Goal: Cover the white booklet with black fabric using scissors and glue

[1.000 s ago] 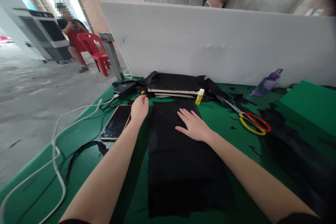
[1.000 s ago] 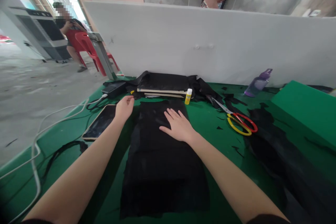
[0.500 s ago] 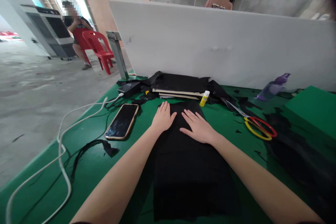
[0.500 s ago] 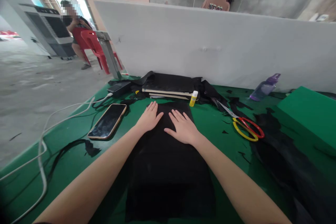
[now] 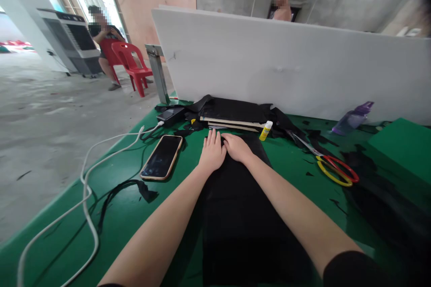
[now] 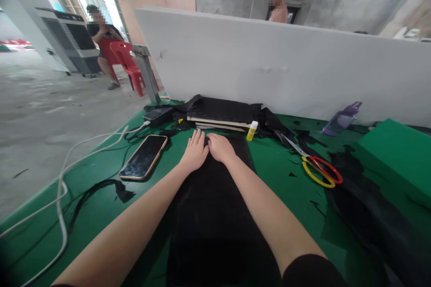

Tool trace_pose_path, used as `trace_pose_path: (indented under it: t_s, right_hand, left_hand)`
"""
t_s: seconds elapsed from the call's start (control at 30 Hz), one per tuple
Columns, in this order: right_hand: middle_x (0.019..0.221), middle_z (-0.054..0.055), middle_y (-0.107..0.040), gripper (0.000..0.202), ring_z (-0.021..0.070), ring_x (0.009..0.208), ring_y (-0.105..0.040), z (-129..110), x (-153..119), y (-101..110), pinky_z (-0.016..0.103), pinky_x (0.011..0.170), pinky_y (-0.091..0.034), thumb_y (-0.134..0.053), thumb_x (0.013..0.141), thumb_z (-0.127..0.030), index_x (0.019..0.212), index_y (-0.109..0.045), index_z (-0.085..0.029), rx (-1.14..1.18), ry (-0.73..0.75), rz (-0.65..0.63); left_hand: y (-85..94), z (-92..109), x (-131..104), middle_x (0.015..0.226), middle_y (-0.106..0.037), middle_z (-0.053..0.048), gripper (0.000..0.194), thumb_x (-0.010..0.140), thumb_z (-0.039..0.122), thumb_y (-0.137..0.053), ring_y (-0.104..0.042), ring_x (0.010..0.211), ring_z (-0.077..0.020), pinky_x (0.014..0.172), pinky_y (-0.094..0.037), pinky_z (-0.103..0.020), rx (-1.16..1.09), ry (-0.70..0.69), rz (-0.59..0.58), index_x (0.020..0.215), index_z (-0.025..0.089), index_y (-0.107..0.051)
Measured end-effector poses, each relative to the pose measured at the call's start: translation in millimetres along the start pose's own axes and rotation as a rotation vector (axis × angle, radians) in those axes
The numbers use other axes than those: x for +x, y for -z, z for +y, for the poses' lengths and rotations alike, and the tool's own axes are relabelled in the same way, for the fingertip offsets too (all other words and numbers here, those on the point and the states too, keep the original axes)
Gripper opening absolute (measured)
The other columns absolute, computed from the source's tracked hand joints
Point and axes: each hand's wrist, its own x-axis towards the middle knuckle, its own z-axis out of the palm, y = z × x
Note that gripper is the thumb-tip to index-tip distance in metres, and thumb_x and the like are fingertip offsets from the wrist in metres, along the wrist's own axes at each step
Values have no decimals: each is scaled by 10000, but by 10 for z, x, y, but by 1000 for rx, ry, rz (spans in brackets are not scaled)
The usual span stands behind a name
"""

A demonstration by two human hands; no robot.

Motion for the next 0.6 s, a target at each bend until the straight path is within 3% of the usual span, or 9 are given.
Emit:
trace_pose_path:
  t_s: [0.1, 0.17, 0.23, 0.33, 0.47, 0.6]
  right_hand:
    - [1359, 139, -504, 464, 204, 1279, -432, -12, -11, -103, 339, 1101, -284, -284, 931, -226, 1311, -495, -64, -8, -3, 74]
    - [1341, 129, -525, 453, 198, 1265, -445, -11, -28, -117, 327, 1099, -287, -295, 930, -227, 1292, -518, -69, -16, 2, 97]
    - [1323, 125, -543, 443, 197, 1246, -464, -8, -33, -114, 330, 1089, -299, -310, 927, -228, 1280, -532, -77, -28, -2, 111]
    - [1339, 115, -530, 437, 195, 1258, -451, -10, -27, -116, 352, 1100, -277, -327, 921, -221, 1292, -521, -94, -43, -14, 131]
    - [1383, 102, -488, 451, 196, 1298, -405, -19, -32, -127, 395, 1127, -211, -323, 918, -212, 1330, -478, -112, -52, -28, 146]
    - [1394, 86, -478, 455, 180, 1306, -394, -23, -40, -126, 402, 1133, -186, -305, 919, -194, 1341, -461, -133, -56, -33, 144]
  left_hand:
    - [89, -139, 66, 1390, -446, -197, 487, 914, 262, -335, -337, 1334, -299, 1086, -265, -452, -44, 167, 155, 1336, 40, -437]
    - [154, -247, 108, 1192, -592, -217, 450, 928, 257, -282, -455, 1217, -316, 1041, -310, -465, -45, 240, 177, 1190, 33, -572]
    - [197, -333, 138, 1068, -632, -226, 475, 935, 296, -270, -493, 1142, -339, 1016, -318, -485, -47, 277, 169, 985, 52, -674]
    - [216, -386, 157, 1010, -647, -215, 513, 932, 371, -302, -512, 1092, -347, 993, -332, -471, -74, 308, 148, 784, 91, -706]
    - [231, -393, 165, 911, -698, -111, 375, 866, 451, -482, -595, 968, -285, 898, -412, -384, -175, 331, 100, 807, 160, -710]
    - [256, -427, 175, 904, -718, -46, 255, 745, 386, -675, -648, 861, -215, 788, -460, -294, -307, 335, 70, 894, 181, -701]
